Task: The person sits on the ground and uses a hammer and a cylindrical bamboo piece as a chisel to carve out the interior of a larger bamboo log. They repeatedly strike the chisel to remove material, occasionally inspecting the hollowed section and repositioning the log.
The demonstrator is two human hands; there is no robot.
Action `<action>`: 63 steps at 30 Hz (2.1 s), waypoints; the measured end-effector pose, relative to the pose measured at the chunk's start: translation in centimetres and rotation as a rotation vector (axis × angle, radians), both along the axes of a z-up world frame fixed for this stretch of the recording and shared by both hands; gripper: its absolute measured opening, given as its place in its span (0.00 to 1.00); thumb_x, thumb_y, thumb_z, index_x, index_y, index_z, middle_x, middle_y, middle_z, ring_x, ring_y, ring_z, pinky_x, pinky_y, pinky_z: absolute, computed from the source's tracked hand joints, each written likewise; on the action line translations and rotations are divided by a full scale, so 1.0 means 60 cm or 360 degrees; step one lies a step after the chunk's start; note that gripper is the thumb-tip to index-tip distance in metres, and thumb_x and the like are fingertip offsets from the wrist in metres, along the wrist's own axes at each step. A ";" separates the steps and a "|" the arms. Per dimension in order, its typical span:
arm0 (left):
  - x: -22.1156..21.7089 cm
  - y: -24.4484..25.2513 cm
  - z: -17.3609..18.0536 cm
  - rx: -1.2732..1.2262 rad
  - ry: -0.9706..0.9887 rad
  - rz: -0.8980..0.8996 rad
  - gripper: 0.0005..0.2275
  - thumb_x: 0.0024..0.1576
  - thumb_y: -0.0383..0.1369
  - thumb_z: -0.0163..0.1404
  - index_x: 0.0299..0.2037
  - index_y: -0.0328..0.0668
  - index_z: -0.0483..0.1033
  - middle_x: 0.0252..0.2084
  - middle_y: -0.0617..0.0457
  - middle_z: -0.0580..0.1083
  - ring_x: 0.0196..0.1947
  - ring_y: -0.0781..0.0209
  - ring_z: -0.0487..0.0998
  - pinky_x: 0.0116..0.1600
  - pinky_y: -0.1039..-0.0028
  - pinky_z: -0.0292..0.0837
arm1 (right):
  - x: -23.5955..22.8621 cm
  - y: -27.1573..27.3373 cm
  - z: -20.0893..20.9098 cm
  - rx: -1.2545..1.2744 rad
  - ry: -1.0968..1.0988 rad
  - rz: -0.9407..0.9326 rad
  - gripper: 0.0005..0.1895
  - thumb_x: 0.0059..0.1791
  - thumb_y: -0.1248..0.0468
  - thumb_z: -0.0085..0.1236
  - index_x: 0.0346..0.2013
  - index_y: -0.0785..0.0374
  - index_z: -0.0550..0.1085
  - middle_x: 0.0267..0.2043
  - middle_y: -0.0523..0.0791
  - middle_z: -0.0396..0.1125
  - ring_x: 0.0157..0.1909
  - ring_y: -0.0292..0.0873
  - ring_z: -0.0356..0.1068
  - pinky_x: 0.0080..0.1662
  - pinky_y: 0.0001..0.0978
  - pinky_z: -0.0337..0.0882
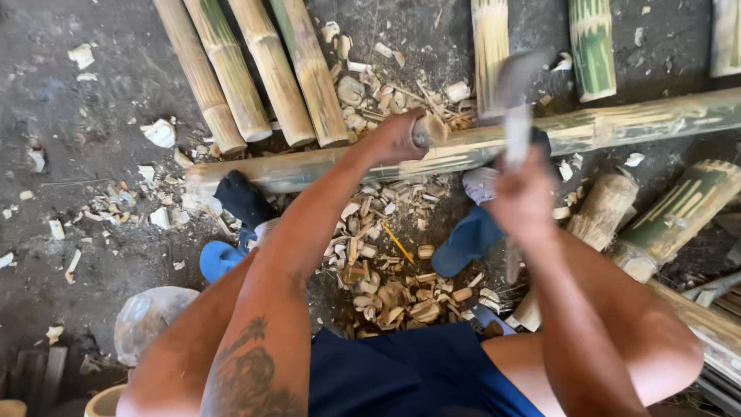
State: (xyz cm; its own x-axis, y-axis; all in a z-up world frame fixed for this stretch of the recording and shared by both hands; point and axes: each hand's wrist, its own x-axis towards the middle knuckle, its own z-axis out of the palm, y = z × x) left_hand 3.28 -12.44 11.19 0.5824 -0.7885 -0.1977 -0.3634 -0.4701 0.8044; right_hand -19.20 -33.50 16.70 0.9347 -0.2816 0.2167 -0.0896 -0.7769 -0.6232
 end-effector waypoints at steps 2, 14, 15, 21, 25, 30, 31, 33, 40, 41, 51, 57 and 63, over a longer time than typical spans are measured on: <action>-0.028 0.008 -0.014 -0.0052 0.0030 -0.0031 0.33 0.47 0.32 0.63 0.62 0.33 0.62 0.46 0.39 0.77 0.38 0.52 0.83 0.49 0.65 0.82 | -0.032 -0.077 0.053 0.0264 -0.0430 -0.0143 0.13 0.52 0.75 0.46 0.51 0.67 0.69 0.45 0.52 0.68 0.45 0.47 0.72 0.44 0.36 0.75; -0.021 0.010 -0.036 -0.0068 -0.0043 -0.0022 0.35 0.44 0.31 0.64 0.63 0.30 0.62 0.47 0.38 0.77 0.39 0.51 0.82 0.46 0.65 0.82 | 0.012 0.070 -0.086 0.0378 0.0468 -0.0096 0.09 0.53 0.68 0.47 0.47 0.66 0.62 0.33 0.57 0.70 0.32 0.55 0.73 0.34 0.46 0.74; -0.018 0.010 -0.039 -0.0116 -0.0127 -0.0033 0.38 0.44 0.32 0.66 0.64 0.27 0.60 0.48 0.36 0.76 0.40 0.50 0.81 0.47 0.64 0.81 | 0.009 0.060 -0.057 0.0484 0.0574 -0.0208 0.10 0.53 0.67 0.46 0.47 0.66 0.61 0.32 0.56 0.70 0.30 0.53 0.74 0.32 0.44 0.75; -0.012 0.016 -0.057 0.0074 -0.0003 -0.0059 0.31 0.48 0.36 0.64 0.60 0.34 0.64 0.45 0.38 0.77 0.40 0.49 0.82 0.49 0.64 0.81 | 0.036 0.122 -0.043 0.0455 0.0369 -0.0187 0.11 0.52 0.70 0.45 0.48 0.70 0.61 0.33 0.63 0.70 0.34 0.63 0.72 0.37 0.51 0.73; -0.022 0.022 -0.049 0.0111 -0.0119 0.0027 0.28 0.45 0.35 0.64 0.55 0.35 0.67 0.43 0.38 0.78 0.40 0.48 0.81 0.48 0.61 0.80 | 0.042 0.146 -0.106 0.0356 0.0522 -0.0075 0.11 0.50 0.69 0.48 0.46 0.68 0.64 0.33 0.63 0.71 0.37 0.67 0.74 0.41 0.55 0.74; -0.036 0.097 -0.049 -0.0684 -0.0121 0.0372 0.26 0.48 0.30 0.69 0.55 0.37 0.72 0.47 0.43 0.80 0.46 0.52 0.83 0.55 0.64 0.81 | -0.001 0.096 -0.115 0.0343 0.0510 -0.0122 0.10 0.50 0.69 0.49 0.45 0.67 0.65 0.32 0.62 0.70 0.37 0.67 0.74 0.40 0.55 0.73; -0.027 0.131 -0.042 -0.0750 0.0115 0.0856 0.26 0.49 0.31 0.67 0.56 0.38 0.69 0.48 0.47 0.78 0.45 0.57 0.83 0.52 0.69 0.81 | -0.006 0.097 -0.114 0.0371 0.0510 -0.0151 0.09 0.50 0.69 0.48 0.45 0.66 0.65 0.31 0.61 0.70 0.36 0.66 0.74 0.40 0.54 0.74; 0.000 0.200 -0.020 -0.1070 0.0253 0.1248 0.25 0.56 0.32 0.64 0.59 0.38 0.64 0.49 0.47 0.75 0.45 0.59 0.81 0.50 0.71 0.82 | -0.016 0.109 -0.113 0.0392 0.0437 -0.0176 0.09 0.49 0.69 0.47 0.44 0.66 0.66 0.31 0.60 0.70 0.35 0.65 0.75 0.39 0.52 0.74; -0.007 0.111 0.007 -0.0734 0.0224 0.0762 0.36 0.52 0.38 0.66 0.65 0.37 0.57 0.52 0.41 0.74 0.48 0.50 0.79 0.50 0.57 0.83 | -0.012 0.147 -0.102 0.0557 0.0475 -0.0184 0.08 0.49 0.70 0.48 0.43 0.66 0.66 0.29 0.56 0.70 0.29 0.55 0.74 0.34 0.45 0.73; -0.012 0.088 0.003 -0.0610 -0.0016 0.0666 0.38 0.51 0.39 0.69 0.65 0.34 0.58 0.53 0.39 0.74 0.53 0.49 0.79 0.55 0.57 0.79 | -0.017 0.146 -0.098 0.0597 0.0531 -0.0199 0.08 0.49 0.69 0.48 0.42 0.66 0.66 0.28 0.55 0.69 0.28 0.53 0.74 0.32 0.44 0.73; -0.020 0.051 -0.040 -0.0596 -0.0064 0.0426 0.38 0.45 0.32 0.62 0.66 0.25 0.60 0.50 0.38 0.79 0.47 0.50 0.84 0.57 0.67 0.82 | -0.048 0.100 -0.074 0.0301 0.0233 -0.0167 0.06 0.51 0.70 0.50 0.41 0.67 0.66 0.32 0.54 0.69 0.33 0.51 0.72 0.39 0.43 0.71; -0.013 0.041 -0.055 -0.0640 -0.0168 0.0392 0.42 0.44 0.31 0.65 0.67 0.21 0.56 0.53 0.32 0.76 0.50 0.45 0.82 0.60 0.63 0.78 | -0.056 0.086 -0.055 0.0367 0.0177 -0.0173 0.06 0.50 0.72 0.48 0.41 0.69 0.66 0.32 0.52 0.67 0.33 0.48 0.69 0.39 0.41 0.71; -0.037 0.056 -0.032 -0.0528 0.0046 0.0349 0.35 0.43 0.32 0.61 0.64 0.33 0.63 0.50 0.40 0.79 0.48 0.49 0.84 0.58 0.63 0.82 | -0.049 0.086 -0.012 0.0562 0.0031 -0.0149 0.07 0.50 0.78 0.46 0.42 0.68 0.64 0.35 0.48 0.65 0.32 0.42 0.66 0.32 0.31 0.68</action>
State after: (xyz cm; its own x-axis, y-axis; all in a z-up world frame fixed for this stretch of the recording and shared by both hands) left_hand 1.06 -9.11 9.24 0.7421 -0.6697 0.0282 -0.2584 -0.2470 0.9339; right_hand -22.16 -28.34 15.95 0.9043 -0.4206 0.0730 -0.1650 -0.5019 -0.8490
